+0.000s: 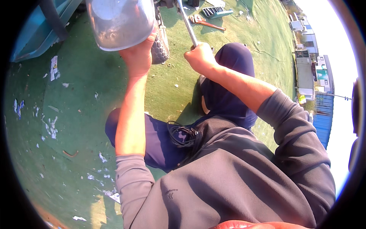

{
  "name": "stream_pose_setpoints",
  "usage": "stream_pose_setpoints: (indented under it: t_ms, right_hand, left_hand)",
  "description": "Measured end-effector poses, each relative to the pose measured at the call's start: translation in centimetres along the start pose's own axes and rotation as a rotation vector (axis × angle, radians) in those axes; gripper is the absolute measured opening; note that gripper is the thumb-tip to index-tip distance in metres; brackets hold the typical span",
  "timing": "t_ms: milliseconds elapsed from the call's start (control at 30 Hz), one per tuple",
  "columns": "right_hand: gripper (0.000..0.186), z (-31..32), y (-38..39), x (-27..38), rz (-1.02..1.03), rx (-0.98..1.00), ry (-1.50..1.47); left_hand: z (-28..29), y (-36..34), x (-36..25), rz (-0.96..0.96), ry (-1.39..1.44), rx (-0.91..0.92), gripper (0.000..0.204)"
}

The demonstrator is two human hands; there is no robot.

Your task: The person uses a cordless impact wrench and a pipe wrench to remove and reattach the front wheel of a blue three-wheeled vehicle. They loosen and tighten the axle nut, remove the wheel, then reinstall it and secure it again.

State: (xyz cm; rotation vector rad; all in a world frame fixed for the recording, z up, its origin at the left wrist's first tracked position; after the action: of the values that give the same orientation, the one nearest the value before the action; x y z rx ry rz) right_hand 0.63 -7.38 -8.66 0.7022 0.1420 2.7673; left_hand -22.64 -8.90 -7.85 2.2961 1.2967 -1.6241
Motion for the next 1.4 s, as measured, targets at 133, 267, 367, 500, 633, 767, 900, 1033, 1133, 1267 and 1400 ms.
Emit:
stream_pose_setpoints:
  t_ms: [133, 267, 367, 500, 633, 767, 900, 1033, 1133, 1267, 1400]
  right_hand:
    - [0.017, 0.7, -0.9, 0.5, -0.001, 0.075, 0.061]
    - [0.022, 4.0, 0.6, 4.1, -0.111, 0.251, 0.029]
    - [0.021, 3.4, -0.6, 3.2, -0.107, 0.197, 0.05]
    - [0.022, 2.2, -0.2, 3.2, -0.071, 0.186, 0.066]
    - [0.026, 1.9, -0.9, 3.4, -0.112, 0.301, 0.069]
    - [0.033, 1.6, -2.4, 4.9, -0.014, 0.212, 0.055]
    - [0.026, 1.1, -10.0, 8.3, 0.109, -0.038, 0.129]
    - [0.024, 0.3, -11.1, 11.7, 0.375, -0.21, 0.305]
    - [0.025, -0.2, -11.5, 11.5, 0.394, -0.214, 0.366]
    - [0.026, -1.1, -12.0, 12.4, 0.477, -0.072, 0.488]
    - [0.029, -1.0, -12.7, 10.3, 0.394, -0.223, 0.322]
  left_hand:
    - [0.0, 0.7, -0.3, 0.058, 0.073, -0.044, 0.064]
    - [0.1, 0.9, 0.5, 0.134, 0.121, -0.103, 0.051]
    - [0.1, 0.6, 0.6, 0.125, 0.127, -0.1, 0.049]
    - [0.2, 0.7, 0.6, 0.129, 0.124, -0.105, 0.049]
    - [0.3, 0.9, 0.6, 0.119, 0.091, -0.095, 0.052]
    - [0.5, 0.3, 0.2, 0.107, 0.065, -0.034, 0.066]
    - [-0.3, 0.8, 0.4, 0.125, 0.071, -0.011, 0.064]
    - [0.1, 0.2, -0.2, 0.041, 0.09, -0.087, 0.051]
    - [0.1, 0.2, -0.6, 0.107, 0.14, -0.086, 0.046]
    - [0.7, 0.1, -0.5, 0.085, 0.085, -0.078, 0.042]
    - [0.1, 0.1, -1.0, 0.103, 0.1, -0.075, 0.039]
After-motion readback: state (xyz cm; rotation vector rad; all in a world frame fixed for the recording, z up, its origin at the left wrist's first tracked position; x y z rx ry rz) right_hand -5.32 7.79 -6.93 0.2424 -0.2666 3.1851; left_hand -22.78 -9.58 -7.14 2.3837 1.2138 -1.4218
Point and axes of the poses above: each hand's wrist, its own y-axis away from the middle knuckle, its own z-axis out of the back of the hand, x = y × z, the point moved 7 cm from there along -y, towards the middle knuckle, and after that the axes turned 11 degrees about -x, right-handed, at the moved point
